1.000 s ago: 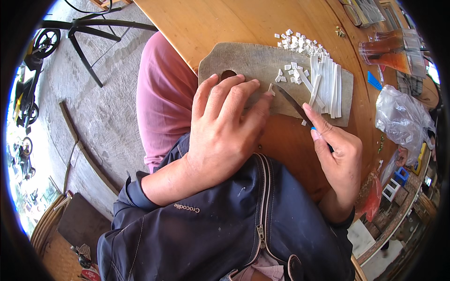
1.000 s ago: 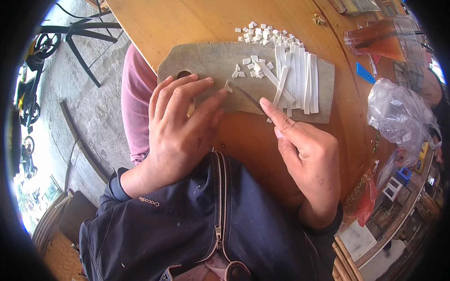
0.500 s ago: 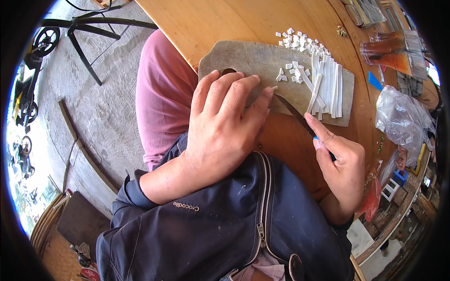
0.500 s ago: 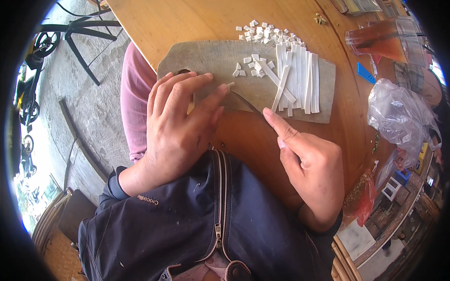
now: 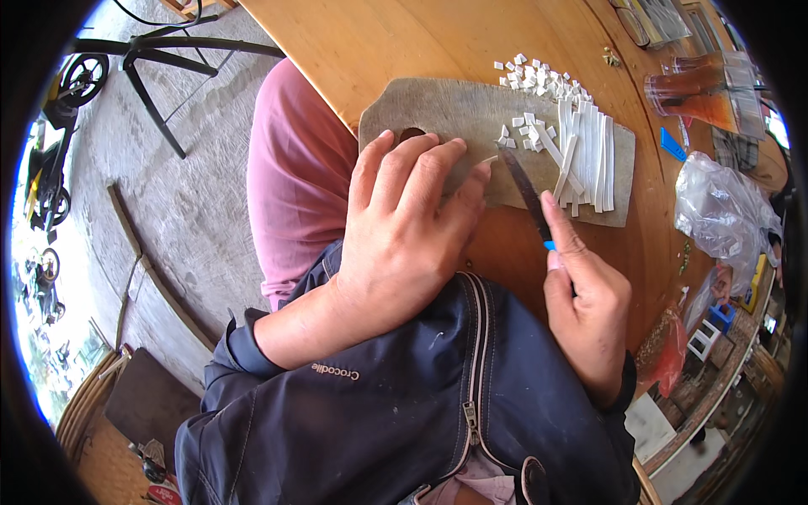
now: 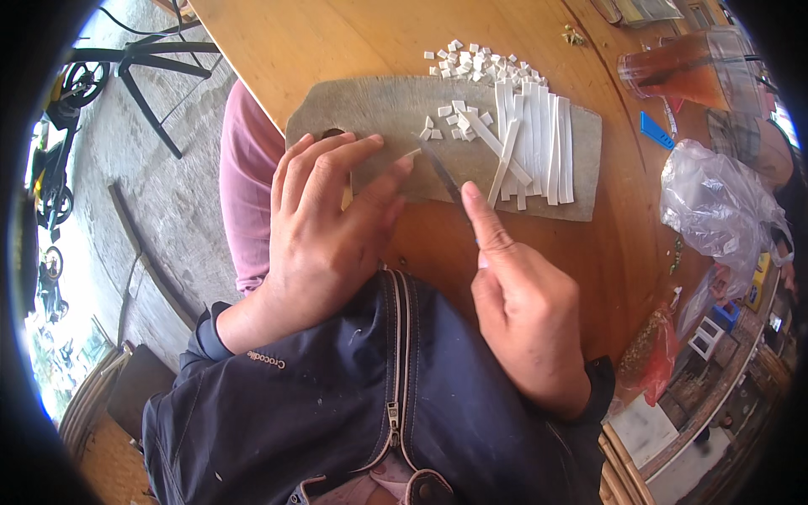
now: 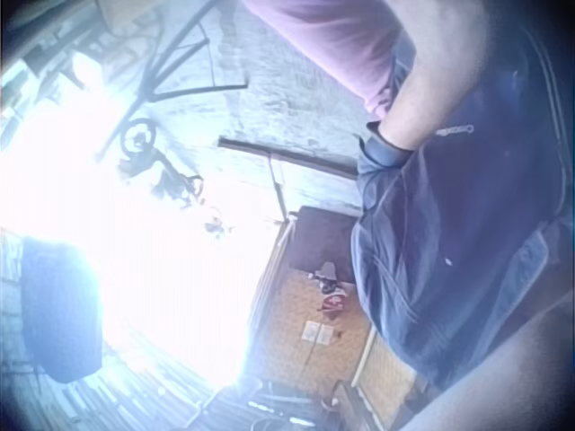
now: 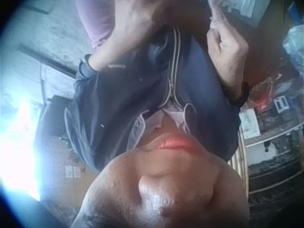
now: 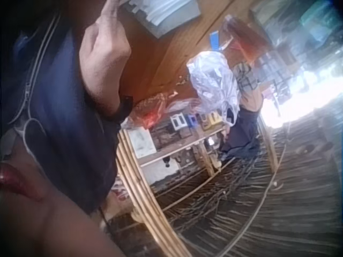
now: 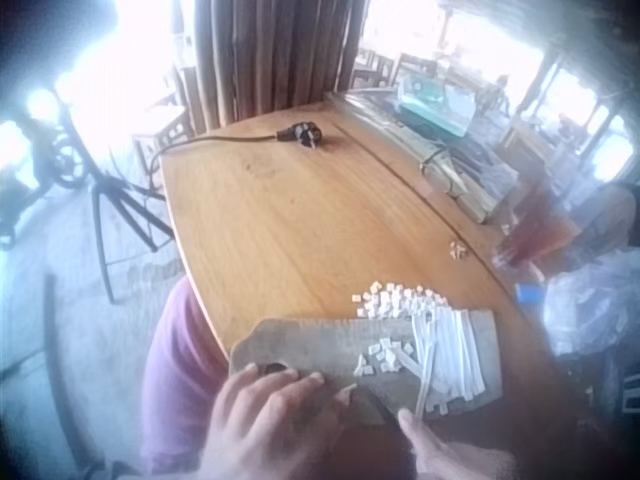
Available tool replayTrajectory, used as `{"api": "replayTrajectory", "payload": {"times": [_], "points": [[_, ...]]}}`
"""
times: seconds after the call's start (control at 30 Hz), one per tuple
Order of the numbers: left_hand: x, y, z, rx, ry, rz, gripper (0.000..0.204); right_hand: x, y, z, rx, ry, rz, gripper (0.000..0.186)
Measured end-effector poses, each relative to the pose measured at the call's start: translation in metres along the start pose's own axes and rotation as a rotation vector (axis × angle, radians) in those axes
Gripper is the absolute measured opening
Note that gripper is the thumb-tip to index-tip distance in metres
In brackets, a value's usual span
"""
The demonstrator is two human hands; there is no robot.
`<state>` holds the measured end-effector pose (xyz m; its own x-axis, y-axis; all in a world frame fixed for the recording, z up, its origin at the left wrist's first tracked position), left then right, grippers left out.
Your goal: The person cuts a white sheet into strips and then into small cubes using a knife on a cutting board. The person repeatedly slices the material into smaller pieces, accumulating a pile of cubes on the board.
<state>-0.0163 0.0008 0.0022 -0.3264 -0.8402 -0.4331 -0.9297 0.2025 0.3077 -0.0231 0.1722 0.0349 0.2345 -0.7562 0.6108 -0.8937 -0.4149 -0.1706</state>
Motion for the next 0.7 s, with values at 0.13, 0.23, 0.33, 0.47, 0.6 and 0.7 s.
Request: {"api": "replayTrajectory", "payload": {"times": [0.13,0.23,0.33,0.47,0.6,0.7], "points": [[-0.002,-0.002,0.001,0.009,0.029,-0.017,0.046,0.001,-0.002,0.012,-0.006,-0.047,-0.046,0.068],[-0.002,-0.003,0.004,-0.019,0.020,0.011,0.043,0.003,-0.002,0.013,-0.017,-0.054,-0.052,0.069],[-0.003,-0.003,0.004,-0.031,0.018,0.017,0.043,0.004,-0.003,0.014,-0.026,-0.055,-0.061,0.071],[-0.003,-0.005,0.005,-0.023,0.018,0.012,0.043,0.005,-0.003,0.017,-0.026,-0.058,-0.070,0.075],[-0.003,-0.005,0.003,0.010,0.027,-0.016,0.045,0.006,-0.005,0.020,-0.040,-0.118,-0.069,0.080],[-0.005,-0.005,0.005,-0.016,0.021,0.008,0.042,0.012,-0.009,0.026,-0.048,-0.262,-0.052,0.082]]}}
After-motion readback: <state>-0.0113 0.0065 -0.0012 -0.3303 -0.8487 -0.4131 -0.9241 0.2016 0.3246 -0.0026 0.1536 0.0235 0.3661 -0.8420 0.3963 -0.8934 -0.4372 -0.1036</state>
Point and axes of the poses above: each hand's wrist, its own y-axis towards the middle knuckle, its own z-axis out of the palm, x = y × z, the point moved 7 cm from there along y, towards the middle knuckle, and after that the axes turned 5 degrees about x, right-handed, at the moved point
